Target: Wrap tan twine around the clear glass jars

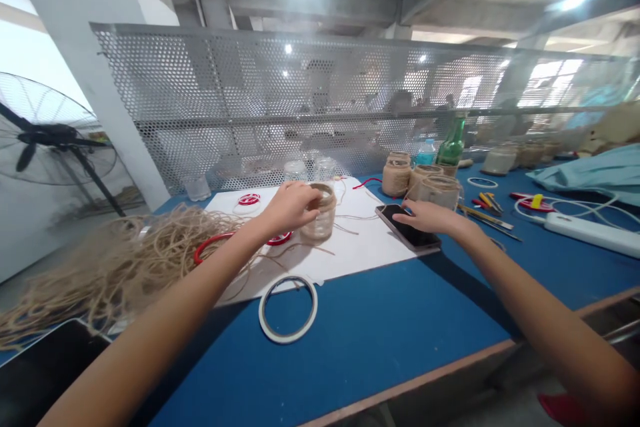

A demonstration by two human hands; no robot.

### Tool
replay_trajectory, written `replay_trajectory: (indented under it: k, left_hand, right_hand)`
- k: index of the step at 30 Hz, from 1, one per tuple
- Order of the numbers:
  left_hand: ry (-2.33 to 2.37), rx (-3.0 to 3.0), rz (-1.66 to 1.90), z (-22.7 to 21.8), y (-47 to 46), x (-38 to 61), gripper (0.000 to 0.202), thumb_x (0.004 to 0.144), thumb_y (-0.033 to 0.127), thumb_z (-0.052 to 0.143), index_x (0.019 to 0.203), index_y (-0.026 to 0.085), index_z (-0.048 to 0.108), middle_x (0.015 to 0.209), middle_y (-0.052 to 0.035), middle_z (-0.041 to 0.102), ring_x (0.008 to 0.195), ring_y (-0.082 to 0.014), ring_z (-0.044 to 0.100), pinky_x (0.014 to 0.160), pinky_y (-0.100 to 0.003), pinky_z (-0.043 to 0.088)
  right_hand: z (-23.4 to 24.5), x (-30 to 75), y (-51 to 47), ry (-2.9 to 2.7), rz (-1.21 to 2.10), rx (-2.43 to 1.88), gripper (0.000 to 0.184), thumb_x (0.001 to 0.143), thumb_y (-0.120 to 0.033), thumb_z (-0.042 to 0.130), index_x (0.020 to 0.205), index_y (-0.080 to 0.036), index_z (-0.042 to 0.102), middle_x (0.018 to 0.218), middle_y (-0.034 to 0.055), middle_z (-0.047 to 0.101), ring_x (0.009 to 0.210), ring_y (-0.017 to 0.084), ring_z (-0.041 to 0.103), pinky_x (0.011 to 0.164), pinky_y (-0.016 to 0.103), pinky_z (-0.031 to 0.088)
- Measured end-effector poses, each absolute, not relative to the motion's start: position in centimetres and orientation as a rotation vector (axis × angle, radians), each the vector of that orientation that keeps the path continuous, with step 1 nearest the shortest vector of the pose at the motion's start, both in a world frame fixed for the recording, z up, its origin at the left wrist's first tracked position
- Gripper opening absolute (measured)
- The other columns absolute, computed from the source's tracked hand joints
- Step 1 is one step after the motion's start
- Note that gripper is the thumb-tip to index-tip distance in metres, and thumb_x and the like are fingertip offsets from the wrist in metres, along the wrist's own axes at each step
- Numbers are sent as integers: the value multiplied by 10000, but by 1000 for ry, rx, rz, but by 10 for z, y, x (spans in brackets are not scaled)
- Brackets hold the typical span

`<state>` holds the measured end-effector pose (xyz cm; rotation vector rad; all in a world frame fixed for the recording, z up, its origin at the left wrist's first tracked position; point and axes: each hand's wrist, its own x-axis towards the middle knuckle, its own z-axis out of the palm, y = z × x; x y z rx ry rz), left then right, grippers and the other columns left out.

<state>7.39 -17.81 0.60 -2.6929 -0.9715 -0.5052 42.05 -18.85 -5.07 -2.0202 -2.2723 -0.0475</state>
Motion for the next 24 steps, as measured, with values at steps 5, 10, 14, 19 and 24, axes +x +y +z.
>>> replay_trajectory:
  k: [5, 10, 14, 19, 24]
  left_hand:
    - [-1030, -2693, -472, 6, -173, 69, 97, 779, 280, 504, 759, 185, 498, 771, -35, 572, 753, -185, 484, 697, -312, 341]
    - [-1017, -2720, -466, 5, -170, 70, 104, 786, 284, 497, 759, 183, 488, 783, -43, 571, 738, -178, 483, 656, -293, 342]
    - [-1014, -2725, -474, 5, -170, 70, 104, 791, 284, 497, 761, 186, 487, 784, -39, 571, 742, -178, 486, 654, -294, 341]
    - [-1016, -2732, -468, 5, -170, 70, 125, 804, 303, 488, 763, 185, 490, 775, -39, 567, 736, -177, 488, 646, -292, 337]
    - [-1013, -2722, -457, 5, -170, 71, 123, 803, 303, 490, 765, 186, 485, 772, -36, 564, 736, -176, 483, 651, -293, 331]
  right_hand:
    - [-54, 432, -186, -2339, -15, -1911, 420, 880, -388, 279, 874, -146, 621, 885, 131, 623, 853, 235, 569, 746, 325, 414]
    - [-49, 443, -198, -2369, 20, -1807, 323, 817, -265, 351, 894, -163, 648, 900, 93, 606, 862, 204, 553, 789, 299, 412]
    - [-54, 448, -206, -2434, 90, -1682, 306, 719, -159, 397, 700, -179, 702, 884, 83, 590, 845, 201, 548, 824, 309, 403]
    - [-73, 455, -200, -2313, -129, -1772, 416, 706, -115, 404, 979, -215, 702, 951, 94, 577, 907, 217, 533, 851, 325, 402]
    - [-78, 465, -198, -2261, -163, -1758, 471, 690, -65, 369, 1027, -166, 683, 960, 119, 580, 904, 222, 530, 830, 318, 411]
